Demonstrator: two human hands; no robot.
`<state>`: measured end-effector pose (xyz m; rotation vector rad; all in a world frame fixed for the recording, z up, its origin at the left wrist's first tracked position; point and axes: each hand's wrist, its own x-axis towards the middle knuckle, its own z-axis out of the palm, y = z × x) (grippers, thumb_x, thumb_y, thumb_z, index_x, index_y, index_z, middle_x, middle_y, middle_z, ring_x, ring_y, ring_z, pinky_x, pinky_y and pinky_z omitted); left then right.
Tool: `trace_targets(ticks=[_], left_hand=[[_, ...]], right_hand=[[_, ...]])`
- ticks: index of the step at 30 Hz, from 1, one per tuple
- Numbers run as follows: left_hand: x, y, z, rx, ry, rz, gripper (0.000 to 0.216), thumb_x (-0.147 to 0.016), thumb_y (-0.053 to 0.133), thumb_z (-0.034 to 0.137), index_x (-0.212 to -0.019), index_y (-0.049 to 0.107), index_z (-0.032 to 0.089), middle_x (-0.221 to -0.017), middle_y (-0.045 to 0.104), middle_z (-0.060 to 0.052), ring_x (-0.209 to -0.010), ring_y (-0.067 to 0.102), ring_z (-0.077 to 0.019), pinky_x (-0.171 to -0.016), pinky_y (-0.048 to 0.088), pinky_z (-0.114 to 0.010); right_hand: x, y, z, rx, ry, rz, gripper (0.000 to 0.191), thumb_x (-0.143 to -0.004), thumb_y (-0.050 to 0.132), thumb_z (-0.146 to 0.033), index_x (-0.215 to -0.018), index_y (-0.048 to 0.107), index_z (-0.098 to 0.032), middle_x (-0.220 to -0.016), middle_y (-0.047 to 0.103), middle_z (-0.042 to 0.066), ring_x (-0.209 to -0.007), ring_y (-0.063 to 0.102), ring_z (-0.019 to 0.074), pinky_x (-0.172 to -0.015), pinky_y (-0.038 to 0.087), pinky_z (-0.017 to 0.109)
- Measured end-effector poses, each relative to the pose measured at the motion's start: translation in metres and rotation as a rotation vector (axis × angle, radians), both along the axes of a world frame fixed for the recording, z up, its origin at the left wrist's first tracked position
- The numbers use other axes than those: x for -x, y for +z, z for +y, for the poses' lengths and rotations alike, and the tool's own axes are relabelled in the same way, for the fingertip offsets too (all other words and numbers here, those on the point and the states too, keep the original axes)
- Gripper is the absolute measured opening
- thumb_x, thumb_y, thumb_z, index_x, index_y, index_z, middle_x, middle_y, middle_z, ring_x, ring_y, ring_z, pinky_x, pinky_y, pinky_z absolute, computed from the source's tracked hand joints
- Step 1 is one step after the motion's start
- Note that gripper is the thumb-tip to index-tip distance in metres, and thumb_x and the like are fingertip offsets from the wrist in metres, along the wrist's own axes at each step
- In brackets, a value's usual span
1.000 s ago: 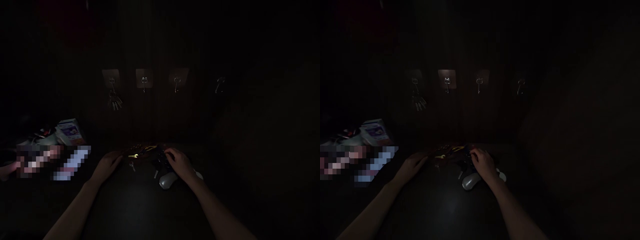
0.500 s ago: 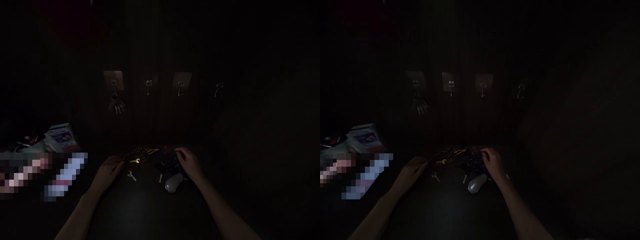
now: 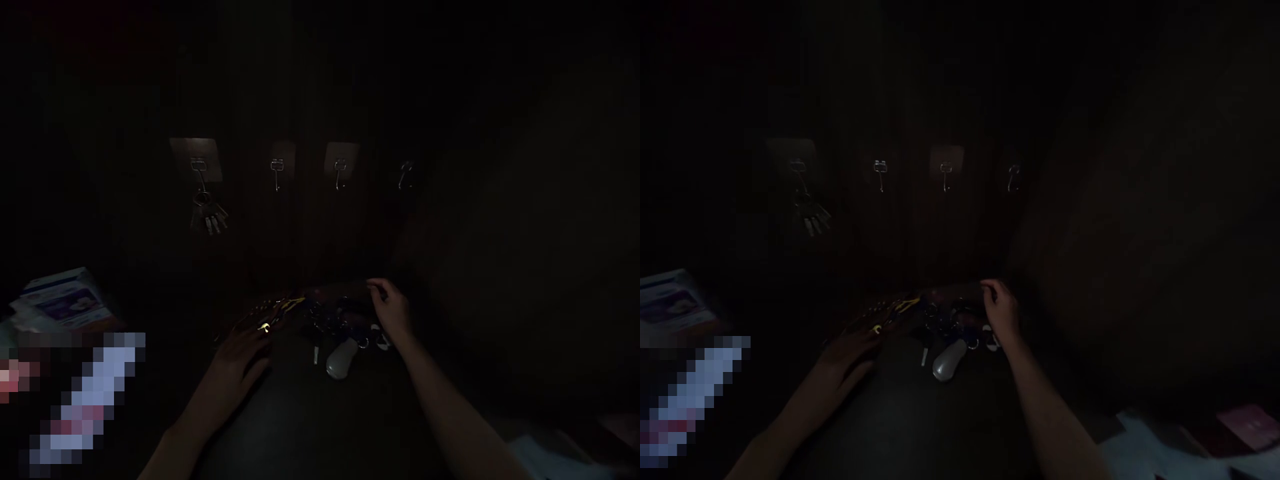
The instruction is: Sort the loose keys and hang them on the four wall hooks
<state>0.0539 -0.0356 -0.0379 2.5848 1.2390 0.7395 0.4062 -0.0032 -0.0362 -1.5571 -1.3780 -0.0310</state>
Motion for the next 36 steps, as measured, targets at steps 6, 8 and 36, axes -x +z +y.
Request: trace_targets(ticks=[6, 8, 36], left_hand=[[-0.003, -0.008, 0.002, -0.008, -0.044, 0.107, 0.047, -0.085, 0.049, 0.042, -0.13, 0.045, 0.029, -0.134, 0.051, -0.005, -0.125, 0.044, -0.0265, -0.099, 0.041, -0.049], [-0.003, -0.009, 0.002, -0.023, -0.048, 0.119, 0.045, -0.085, 0.049, 0.042, -0.128, 0.048, 0.028, -0.136, 0.049, -0.006, -0.126, 0.043, -0.0273, -0.101, 0.038, -0.051], [0.024, 0.04, 0.01, 0.207, -0.013, 0.007, 0.029, -0.087, 0.049, 0.031, -0.114, 0.059, 0.032, -0.12, 0.061, 0.001, -0.113, 0.053, -0.0211, -0.098, 0.041, -0.041]], right_hand=[[-0.012, -0.011, 0.005, 0.005, -0.026, 0.047, 0.021, -0.08, 0.044, -0.029, -0.086, 0.062, -0.02, -0.089, 0.067, 0.006, -0.084, 0.061, 0.021, -0.075, 0.048, 0.034], [-0.013, -0.012, 0.006, 0.006, -0.035, 0.057, 0.022, -0.08, 0.043, -0.029, -0.086, 0.062, -0.019, -0.089, 0.067, 0.007, -0.084, 0.061, 0.0208, -0.075, 0.048, 0.034], [0.028, 0.012, -0.005, 0.145, 0.258, -0.196, 0.02, -0.086, 0.042, -0.028, -0.09, 0.061, -0.023, -0.092, 0.065, 0.003, -0.088, 0.061, 0.0196, -0.077, 0.047, 0.034]])
